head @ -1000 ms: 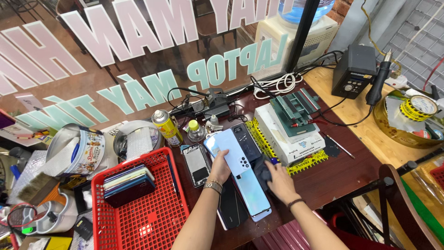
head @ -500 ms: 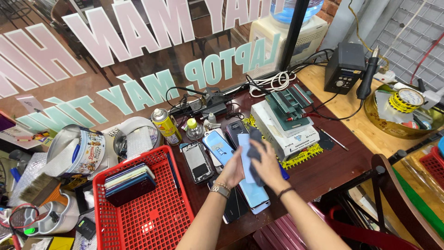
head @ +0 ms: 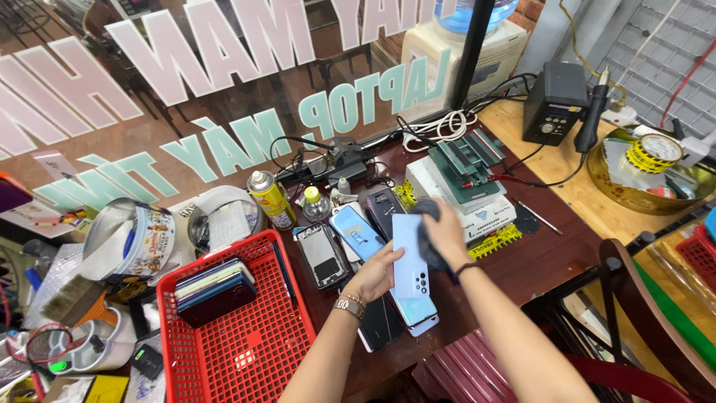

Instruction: The person wipes multiple smartphones with a dark cloth, handling them one at a time. They pick up each phone from a red basket, wipe the front and back surfaces, and place the cleaned phones on the workbench.

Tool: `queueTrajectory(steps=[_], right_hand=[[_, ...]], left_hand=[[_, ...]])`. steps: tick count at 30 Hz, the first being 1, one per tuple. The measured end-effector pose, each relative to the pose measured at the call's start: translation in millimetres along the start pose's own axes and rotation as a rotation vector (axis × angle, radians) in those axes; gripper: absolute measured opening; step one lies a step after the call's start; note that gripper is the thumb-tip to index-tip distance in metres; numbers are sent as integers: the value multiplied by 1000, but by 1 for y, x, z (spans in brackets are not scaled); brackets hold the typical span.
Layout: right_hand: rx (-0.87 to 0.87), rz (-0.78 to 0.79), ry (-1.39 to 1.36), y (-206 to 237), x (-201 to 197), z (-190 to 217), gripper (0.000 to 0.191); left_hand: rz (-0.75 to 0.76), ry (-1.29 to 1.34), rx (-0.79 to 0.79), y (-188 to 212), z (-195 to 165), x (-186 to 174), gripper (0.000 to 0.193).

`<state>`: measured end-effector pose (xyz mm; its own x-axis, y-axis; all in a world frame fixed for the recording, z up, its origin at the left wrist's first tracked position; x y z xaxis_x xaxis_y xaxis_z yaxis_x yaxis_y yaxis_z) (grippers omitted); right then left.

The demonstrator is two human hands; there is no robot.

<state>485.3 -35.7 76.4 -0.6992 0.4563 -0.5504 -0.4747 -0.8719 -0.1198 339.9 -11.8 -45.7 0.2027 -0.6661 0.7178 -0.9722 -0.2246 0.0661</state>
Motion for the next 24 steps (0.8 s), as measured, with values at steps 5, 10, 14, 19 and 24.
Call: queueTrajectory(steps=[5, 10, 14, 19, 24], right_hand=[[-159, 43, 7, 20, 25, 21, 52], [-280, 59, 464, 35, 57, 48, 66], [-44, 68, 257, 16, 21, -3, 59], [-42, 140, 335, 20, 12, -38, 60], [254, 782, 1058, 26, 64, -86, 66]], left_hand=[[-197, 260, 132, -3, -18, -5, 53], [-105, 304, 183, -18, -27, 6, 69], [-84, 99, 139, -9, -21, 7, 50], [-326, 154, 227, -2, -28, -42, 42], [-702, -30, 358, 28, -44, -90, 39]])
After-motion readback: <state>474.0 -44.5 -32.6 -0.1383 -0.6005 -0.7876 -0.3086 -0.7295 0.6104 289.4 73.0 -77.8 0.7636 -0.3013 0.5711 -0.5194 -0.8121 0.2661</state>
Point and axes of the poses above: each hand's wrist, its own y-axis away from the middle knuckle, its own x-axis out of the palm, z = x × y, the point moved 9 cm from there along -y, towards the middle knuckle, and after that the axes turned 12 degrees about z, right-handed, at the moved point
